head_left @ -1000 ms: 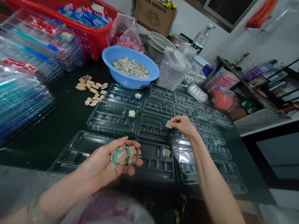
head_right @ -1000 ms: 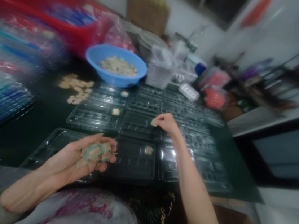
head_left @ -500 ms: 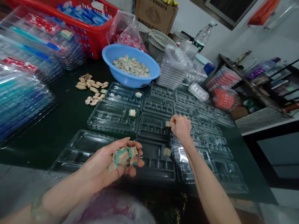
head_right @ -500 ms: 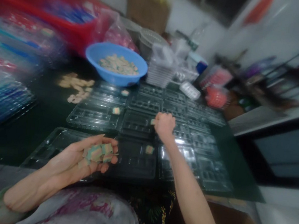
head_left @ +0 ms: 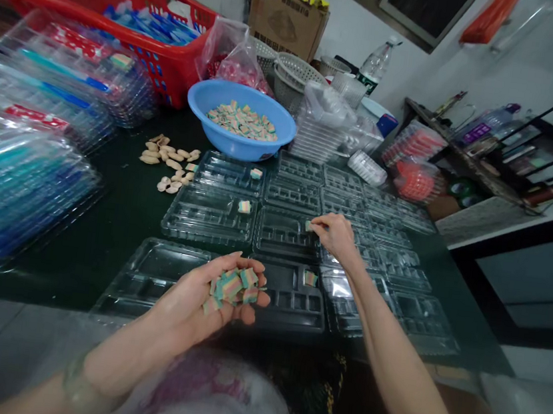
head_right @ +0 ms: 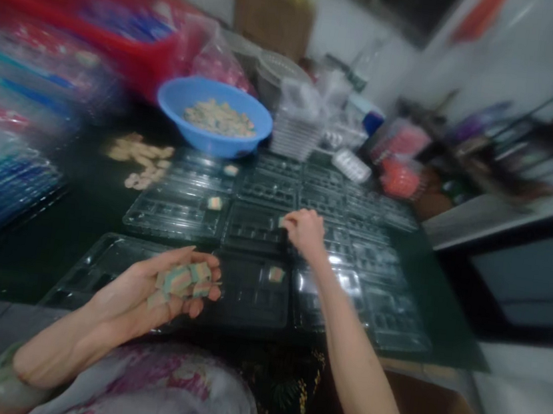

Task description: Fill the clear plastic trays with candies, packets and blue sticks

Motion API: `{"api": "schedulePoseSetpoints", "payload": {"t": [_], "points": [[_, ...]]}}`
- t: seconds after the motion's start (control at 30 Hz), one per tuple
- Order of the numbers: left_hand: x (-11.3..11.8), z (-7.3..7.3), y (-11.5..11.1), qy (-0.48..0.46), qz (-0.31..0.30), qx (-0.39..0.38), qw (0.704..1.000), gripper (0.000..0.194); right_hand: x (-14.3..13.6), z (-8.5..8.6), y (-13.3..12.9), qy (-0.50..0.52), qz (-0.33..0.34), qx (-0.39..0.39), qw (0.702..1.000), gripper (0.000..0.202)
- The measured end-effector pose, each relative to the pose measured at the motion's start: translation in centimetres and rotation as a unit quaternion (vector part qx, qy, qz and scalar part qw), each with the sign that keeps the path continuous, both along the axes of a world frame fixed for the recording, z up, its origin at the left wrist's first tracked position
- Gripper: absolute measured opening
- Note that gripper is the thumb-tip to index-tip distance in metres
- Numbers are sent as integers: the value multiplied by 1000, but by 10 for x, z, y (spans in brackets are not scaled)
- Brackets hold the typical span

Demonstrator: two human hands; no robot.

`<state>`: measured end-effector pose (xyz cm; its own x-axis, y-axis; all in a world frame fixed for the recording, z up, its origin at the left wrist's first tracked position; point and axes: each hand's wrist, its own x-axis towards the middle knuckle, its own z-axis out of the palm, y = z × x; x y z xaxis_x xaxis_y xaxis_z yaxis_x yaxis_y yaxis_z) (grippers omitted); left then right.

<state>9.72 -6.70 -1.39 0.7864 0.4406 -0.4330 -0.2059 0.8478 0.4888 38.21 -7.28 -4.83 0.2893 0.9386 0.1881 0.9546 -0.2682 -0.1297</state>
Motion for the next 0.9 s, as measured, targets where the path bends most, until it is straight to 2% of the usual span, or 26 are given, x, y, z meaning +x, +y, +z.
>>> {"api": "schedulePoseSetpoints", "payload": {"t": [0.2,0.33,0.4,0.5,0.57,0.63,0.73,0.9], "points": [[2,-1,3,-20,11,-15,1000,29,-5,-2,14,-15,-3,-6,1000,15],[3,0,5,-47,28,-55,997,32,-13,6,6,-12,5,8,1000,19],[2,0,6,-59,40,-79,994,35,-26,15,-3,6,16,40,999,22],[1,0,6,-68,49,-100,991,39,-59,35,-22,115,105,119,981,20],[0,1,6,-77,48,-103,991,41,-85,50,-34,189,186,128,956,16],[0,1,6,-87,45,-100,990,41,-106,61,-43,215,243,109,939,17],[1,2,5,-85,47,-95,991,36,-125,68,-47,205,277,71,936,22],[-2,1,2,-62,54,-90,993,32,-129,62,-44,175,301,5,938,16]]}}
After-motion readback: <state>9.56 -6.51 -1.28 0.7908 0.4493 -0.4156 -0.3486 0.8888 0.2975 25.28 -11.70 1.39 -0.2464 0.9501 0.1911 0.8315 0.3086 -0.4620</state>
